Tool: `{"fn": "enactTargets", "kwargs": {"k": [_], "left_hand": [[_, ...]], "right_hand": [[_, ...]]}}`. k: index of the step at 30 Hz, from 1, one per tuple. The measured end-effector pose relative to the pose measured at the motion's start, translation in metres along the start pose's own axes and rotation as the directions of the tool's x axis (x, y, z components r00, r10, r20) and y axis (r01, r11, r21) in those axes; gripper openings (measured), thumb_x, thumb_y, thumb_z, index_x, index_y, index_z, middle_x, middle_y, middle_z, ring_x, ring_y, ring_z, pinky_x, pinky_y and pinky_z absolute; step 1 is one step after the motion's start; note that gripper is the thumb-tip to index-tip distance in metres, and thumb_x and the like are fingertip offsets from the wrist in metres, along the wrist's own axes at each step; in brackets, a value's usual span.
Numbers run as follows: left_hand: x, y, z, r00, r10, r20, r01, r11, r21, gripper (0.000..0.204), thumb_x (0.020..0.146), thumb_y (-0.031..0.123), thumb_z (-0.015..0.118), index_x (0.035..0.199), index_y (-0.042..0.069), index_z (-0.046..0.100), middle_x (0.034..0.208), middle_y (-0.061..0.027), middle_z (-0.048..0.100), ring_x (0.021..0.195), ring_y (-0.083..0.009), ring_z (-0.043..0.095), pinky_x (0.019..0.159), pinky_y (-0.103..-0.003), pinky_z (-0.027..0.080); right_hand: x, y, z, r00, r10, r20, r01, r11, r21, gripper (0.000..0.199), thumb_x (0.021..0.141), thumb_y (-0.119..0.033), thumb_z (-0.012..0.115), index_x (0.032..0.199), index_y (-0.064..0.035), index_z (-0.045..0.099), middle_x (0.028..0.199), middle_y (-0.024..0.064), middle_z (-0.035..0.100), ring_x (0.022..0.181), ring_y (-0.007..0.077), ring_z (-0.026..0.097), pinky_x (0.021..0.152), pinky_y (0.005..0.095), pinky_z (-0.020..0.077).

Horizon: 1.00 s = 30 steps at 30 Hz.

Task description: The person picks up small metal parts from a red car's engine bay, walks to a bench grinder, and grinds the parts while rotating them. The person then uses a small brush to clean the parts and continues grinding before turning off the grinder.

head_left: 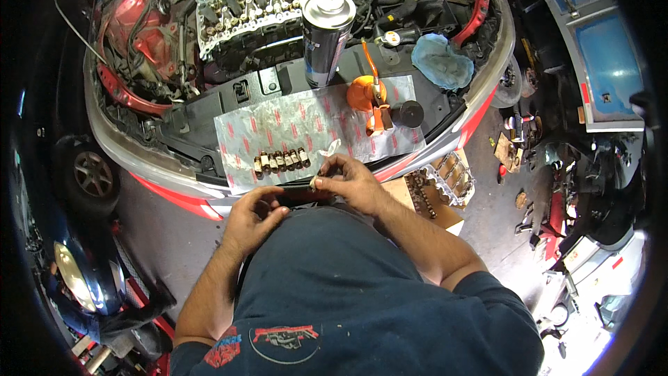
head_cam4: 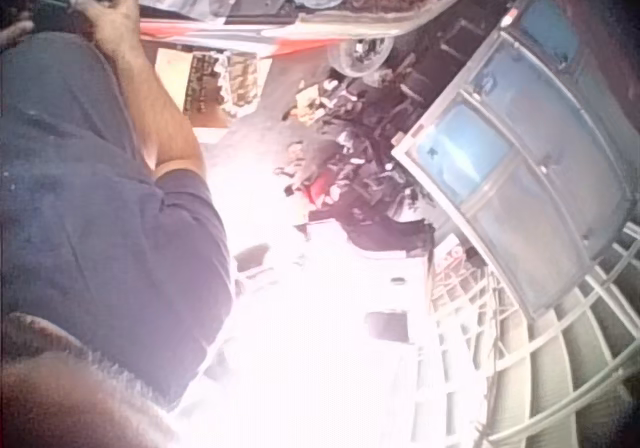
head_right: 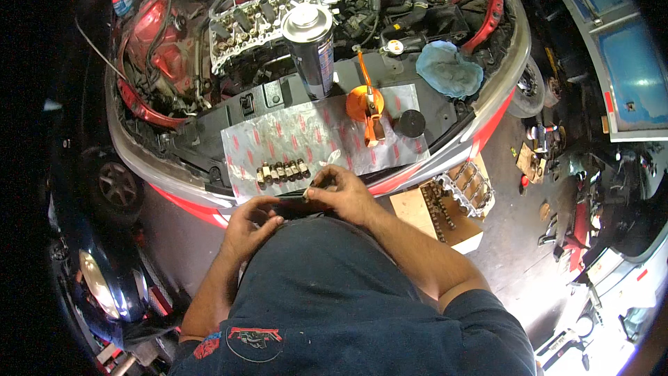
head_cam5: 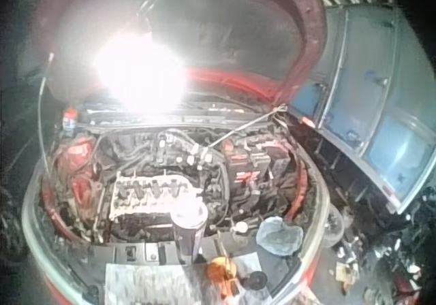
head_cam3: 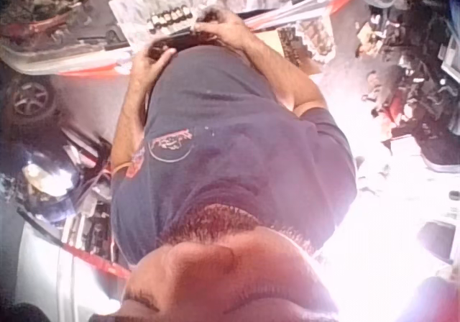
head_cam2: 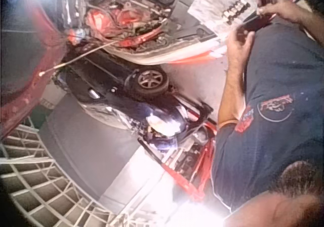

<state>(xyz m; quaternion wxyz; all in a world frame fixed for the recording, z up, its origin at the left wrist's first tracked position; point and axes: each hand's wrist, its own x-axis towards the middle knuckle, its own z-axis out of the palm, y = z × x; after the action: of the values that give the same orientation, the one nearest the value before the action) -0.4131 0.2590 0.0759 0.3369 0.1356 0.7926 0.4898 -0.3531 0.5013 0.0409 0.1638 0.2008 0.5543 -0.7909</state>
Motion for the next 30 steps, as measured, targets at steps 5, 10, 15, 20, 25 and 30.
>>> {"fn": "enactTargets", "kwargs": {"k": [5,10,15,20,25,30], "left_hand": [[-0.014,0.041,0.018,0.995,0.096,0.003,-0.096,0.993,-0.067,0.036,0.077,0.009,0.078,0.110,0.001,0.064,0.089,-0.0044,0.067,0.076,-0.0115,0.061,0.069,-0.026,0.050],[-0.050,0.047,0.017,0.970,0.077,-0.232,-0.094,0.994,-0.064,0.024,0.081,0.002,0.069,0.105,0.000,0.066,0.088,-0.0070,0.070,0.079,-0.0118,0.065,0.073,-0.026,0.051],[-0.094,0.039,0.015,0.942,0.083,-0.326,-0.145,0.974,-0.171,0.024,0.082,0.004,0.069,0.106,-0.001,0.067,0.088,-0.0066,0.069,0.081,-0.0109,0.064,0.077,-0.026,0.050],[-0.137,0.033,0.012,0.944,0.037,-0.326,-0.180,0.889,-0.421,0.018,0.091,0.011,0.065,0.101,-0.004,0.066,0.087,-0.0077,0.069,0.082,-0.0124,0.063,0.077,-0.027,0.050],[-0.190,0.007,-0.008,0.965,0.108,-0.238,-0.209,0.867,-0.452,0.027,0.098,0.020,0.056,0.095,-0.005,0.065,0.086,-0.0101,0.068,0.079,-0.0134,0.063,0.074,-0.027,0.049],[-0.269,-0.029,-0.029,0.953,0.128,-0.274,-0.256,0.821,-0.510,0.031,0.099,0.024,0.056,0.093,-0.005,0.064,0.084,-0.0100,0.067,0.078,-0.0147,0.062,0.073,-0.028,0.049]], "right_hand": [[-0.025,-0.013,0.025,0.978,0.041,0.207,-0.077,0.983,0.168,0.030,0.089,-0.009,0.069,0.114,0.0020,0.055,0.105,0.0085,0.062,0.097,0.0139,0.062,0.087,0.0272,0.0511],[-0.036,-0.023,0.045,0.925,-0.026,0.378,-0.040,0.985,0.167,0.029,0.091,-0.006,0.065,0.118,0.0015,0.055,0.110,0.0080,0.063,0.105,0.0148,0.060,0.095,0.0297,0.0483],[-0.054,-0.022,0.068,0.876,-0.109,0.470,0.073,0.993,0.094,0.031,0.092,-0.004,0.064,0.121,-0.0006,0.055,0.112,0.0072,0.064,0.107,0.0143,0.060,0.095,0.0303,0.0479],[-0.079,-0.022,0.098,0.863,-0.076,0.500,0.071,0.997,0.029,0.032,0.093,-0.008,0.064,0.122,0.0012,0.054,0.110,0.0075,0.064,0.106,0.0139,0.060,0.095,0.0292,0.0467],[-0.118,-0.004,0.146,0.839,-0.203,0.505,0.246,0.969,-0.021,0.033,0.093,-0.010,0.065,0.123,0.0006,0.054,0.105,0.0067,0.064,0.101,0.0119,0.060,0.090,0.0283,0.0481],[-0.157,0.026,0.214,0.805,-0.179,0.566,0.276,0.957,-0.090,0.034,0.092,-0.003,0.063,0.124,0.0026,0.053,0.114,0.0089,0.060,0.109,0.0155,0.059,0.094,0.0301,0.0481]]}}
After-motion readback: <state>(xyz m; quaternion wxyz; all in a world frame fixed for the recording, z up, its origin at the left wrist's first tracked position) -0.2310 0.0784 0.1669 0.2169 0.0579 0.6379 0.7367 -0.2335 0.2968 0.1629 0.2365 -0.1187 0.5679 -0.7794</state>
